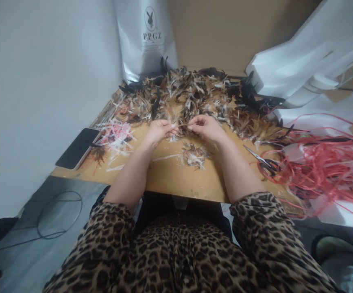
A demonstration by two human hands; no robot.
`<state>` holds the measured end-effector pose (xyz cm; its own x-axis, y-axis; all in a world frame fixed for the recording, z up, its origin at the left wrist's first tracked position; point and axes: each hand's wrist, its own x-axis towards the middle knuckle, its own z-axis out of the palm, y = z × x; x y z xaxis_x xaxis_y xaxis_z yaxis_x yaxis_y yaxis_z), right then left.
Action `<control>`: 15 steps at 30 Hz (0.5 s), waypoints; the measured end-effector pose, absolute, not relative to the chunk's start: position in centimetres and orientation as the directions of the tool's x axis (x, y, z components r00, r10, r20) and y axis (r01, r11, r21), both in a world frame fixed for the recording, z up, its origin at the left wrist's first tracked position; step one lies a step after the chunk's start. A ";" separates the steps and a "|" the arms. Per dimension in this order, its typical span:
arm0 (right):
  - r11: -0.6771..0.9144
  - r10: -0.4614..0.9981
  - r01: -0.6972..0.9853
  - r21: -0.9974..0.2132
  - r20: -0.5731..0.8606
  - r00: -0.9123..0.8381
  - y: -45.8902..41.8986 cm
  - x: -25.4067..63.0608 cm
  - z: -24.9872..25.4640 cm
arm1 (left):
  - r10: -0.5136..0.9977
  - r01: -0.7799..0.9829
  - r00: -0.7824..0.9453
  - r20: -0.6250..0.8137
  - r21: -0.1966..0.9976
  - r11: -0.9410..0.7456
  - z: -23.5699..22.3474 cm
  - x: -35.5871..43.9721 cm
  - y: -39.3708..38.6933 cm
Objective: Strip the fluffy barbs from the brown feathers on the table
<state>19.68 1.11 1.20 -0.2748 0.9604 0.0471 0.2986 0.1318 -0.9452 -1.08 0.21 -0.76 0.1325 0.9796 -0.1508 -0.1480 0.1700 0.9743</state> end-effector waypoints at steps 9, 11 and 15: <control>-0.070 0.972 -0.071 -0.995 -0.052 -0.229 0.4 16.2 0.0 | 0.996 -0.256 0.044 -0.074 0.963 0.082 -0.4 0.3 -0.4; -0.054 0.980 -0.131 -0.990 -0.028 -0.195 0.6 15.6 -0.6 | 0.994 -0.247 0.070 -0.078 0.964 0.093 -0.4 0.5 -0.6; -0.027 0.987 -0.177 -0.984 0.002 -0.162 0.9 15.6 -1.0 | 0.982 -0.284 0.145 -0.118 0.946 0.155 -0.4 0.2 -0.7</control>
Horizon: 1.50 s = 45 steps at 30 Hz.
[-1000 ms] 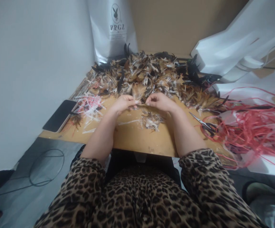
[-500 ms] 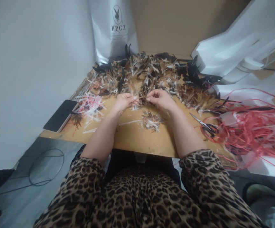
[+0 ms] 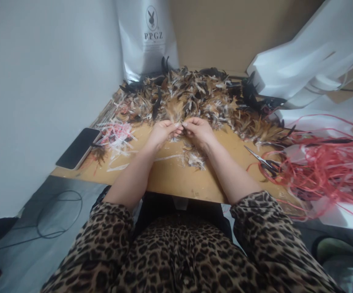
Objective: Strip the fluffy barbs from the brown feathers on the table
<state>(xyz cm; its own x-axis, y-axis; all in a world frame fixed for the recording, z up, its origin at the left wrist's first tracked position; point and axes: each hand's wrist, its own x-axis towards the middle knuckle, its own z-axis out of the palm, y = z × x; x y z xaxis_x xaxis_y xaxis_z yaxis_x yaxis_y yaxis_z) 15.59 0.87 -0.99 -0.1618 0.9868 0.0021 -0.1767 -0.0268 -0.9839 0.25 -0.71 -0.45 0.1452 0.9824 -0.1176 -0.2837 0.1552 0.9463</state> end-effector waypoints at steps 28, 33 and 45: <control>0.017 0.979 -0.164 -0.986 0.050 -0.199 0.5 15.7 -0.4 | 0.944 -0.284 0.283 -0.171 0.925 0.253 -0.8 -0.1 -0.6; 0.043 0.984 -0.138 -0.990 0.066 -0.165 0.8 15.6 -0.8 | 0.961 -0.228 0.241 -0.134 0.955 0.191 -0.6 0.2 -0.9; 0.197 0.966 0.266 -0.944 0.141 -0.215 0.7 17.0 -0.3 | 0.994 -0.226 0.071 -0.078 0.970 0.092 -0.4 -0.6 -0.1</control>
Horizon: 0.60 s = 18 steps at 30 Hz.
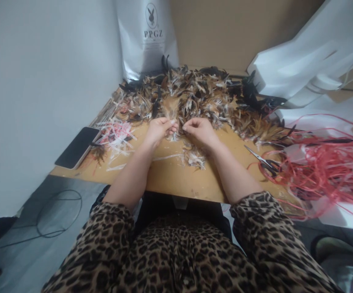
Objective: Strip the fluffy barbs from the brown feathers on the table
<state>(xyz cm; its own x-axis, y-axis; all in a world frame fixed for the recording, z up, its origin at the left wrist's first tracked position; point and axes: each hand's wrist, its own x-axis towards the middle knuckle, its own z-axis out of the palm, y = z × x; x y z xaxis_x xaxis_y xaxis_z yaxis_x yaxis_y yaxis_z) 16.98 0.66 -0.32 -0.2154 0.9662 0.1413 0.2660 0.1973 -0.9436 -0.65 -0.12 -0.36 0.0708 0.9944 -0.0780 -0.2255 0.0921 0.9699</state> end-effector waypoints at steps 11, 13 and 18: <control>0.479 0.867 0.728 -0.490 0.131 -0.481 0.4 17.3 -0.4 | 0.994 -0.258 0.054 -0.098 0.960 0.108 -0.3 -0.9 -0.1; 0.433 0.875 0.611 -0.663 0.145 -0.462 0.5 17.9 0.1 | 0.992 -0.272 0.068 -0.106 0.955 0.120 -0.2 -0.9 -0.1; 0.181 0.914 0.307 -0.934 0.045 -0.404 0.5 19.4 1.5 | 0.984 -0.274 0.125 -0.127 0.949 0.158 0.2 -1.0 -0.4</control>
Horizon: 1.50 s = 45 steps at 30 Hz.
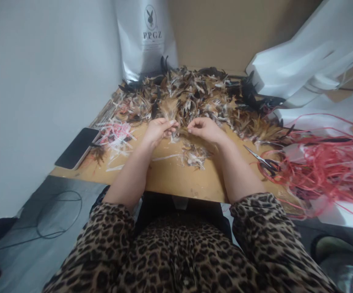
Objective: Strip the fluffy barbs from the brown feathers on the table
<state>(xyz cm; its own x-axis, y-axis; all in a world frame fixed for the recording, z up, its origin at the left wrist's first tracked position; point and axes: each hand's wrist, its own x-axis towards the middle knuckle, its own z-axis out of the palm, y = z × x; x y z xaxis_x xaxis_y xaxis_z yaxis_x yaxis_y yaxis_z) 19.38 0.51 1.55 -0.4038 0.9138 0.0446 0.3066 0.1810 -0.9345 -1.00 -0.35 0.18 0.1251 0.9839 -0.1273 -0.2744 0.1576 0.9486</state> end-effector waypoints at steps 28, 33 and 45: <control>-0.233 0.923 -0.228 -0.945 -0.141 -0.358 0.8 17.5 0.8 | 0.975 -0.312 0.198 -0.096 0.937 0.156 -0.6 -0.3 -0.4; -0.203 0.945 -0.207 -0.957 -0.136 -0.296 0.5 16.4 0.3 | 0.990 -0.276 0.135 -0.048 0.958 0.084 -0.9 0.0 -0.3; -0.233 0.949 -0.252 -0.939 -0.163 -0.269 0.8 16.3 -0.2 | 0.982 -0.307 0.175 -0.066 0.944 0.118 -0.8 0.2 -0.5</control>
